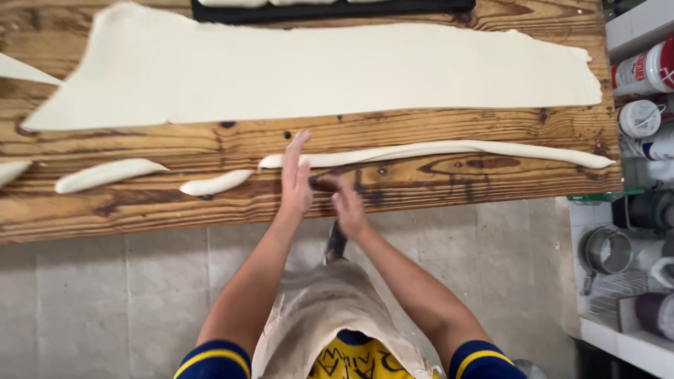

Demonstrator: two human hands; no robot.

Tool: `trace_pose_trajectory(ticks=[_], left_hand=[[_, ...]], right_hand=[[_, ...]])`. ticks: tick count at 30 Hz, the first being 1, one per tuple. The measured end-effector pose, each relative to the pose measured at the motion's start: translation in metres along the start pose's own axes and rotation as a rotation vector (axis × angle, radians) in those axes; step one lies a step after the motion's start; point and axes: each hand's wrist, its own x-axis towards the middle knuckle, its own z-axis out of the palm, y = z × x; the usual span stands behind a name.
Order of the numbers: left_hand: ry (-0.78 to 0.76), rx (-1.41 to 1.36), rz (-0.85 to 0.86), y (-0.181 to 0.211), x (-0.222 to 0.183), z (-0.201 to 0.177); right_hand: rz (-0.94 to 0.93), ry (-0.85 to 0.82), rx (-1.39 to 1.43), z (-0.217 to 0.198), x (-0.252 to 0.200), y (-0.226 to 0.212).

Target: Shape dough into small rolls and place them on a baking tray

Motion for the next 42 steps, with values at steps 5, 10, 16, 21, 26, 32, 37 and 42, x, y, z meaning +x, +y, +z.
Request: trace_pose_trajectory(ticks=[5, 10, 16, 21, 26, 32, 37, 42], left_hand=[[-0.015, -0.047, -0.061, 0.002, 0.022, 0.093], [0.009, 0.016, -0.089, -0.031, 0.038, 0.124], [0.002, 0.180, -0.089, -0.060, 0.073, 0.128], [-0.181, 0.162, -0.374, -0.050, 0.075, 0.123], [-0.405, 0.227, -0.420, 0.008, 0.048, 0.101], [-0.440, 0.343, -0.393, -0.004, 0.027, 0.114], [-0.310, 0.285, -0.211, -0.042, 0.057, 0.113], [-0.371, 0.268, -0.304, -0.047, 0.027, 0.109]], right_hand=[[-0.241, 0.316, -0.056, -0.106, 0.062, -0.016], [-0.210, 0.284, 0.025, -0.144, 0.118, 0.022], [-0.214, 0.239, 0.110, -0.156, 0.157, 0.044], [-0.157, 0.199, 0.238, -0.156, 0.150, 0.042], [-0.017, 0.076, 0.312, -0.152, 0.107, 0.010], [-0.036, 0.072, 0.185, -0.155, 0.063, 0.051], [-0.153, 0.130, 0.125, -0.155, 0.095, 0.043], [-0.165, 0.199, 0.202, -0.146, 0.076, 0.050]])
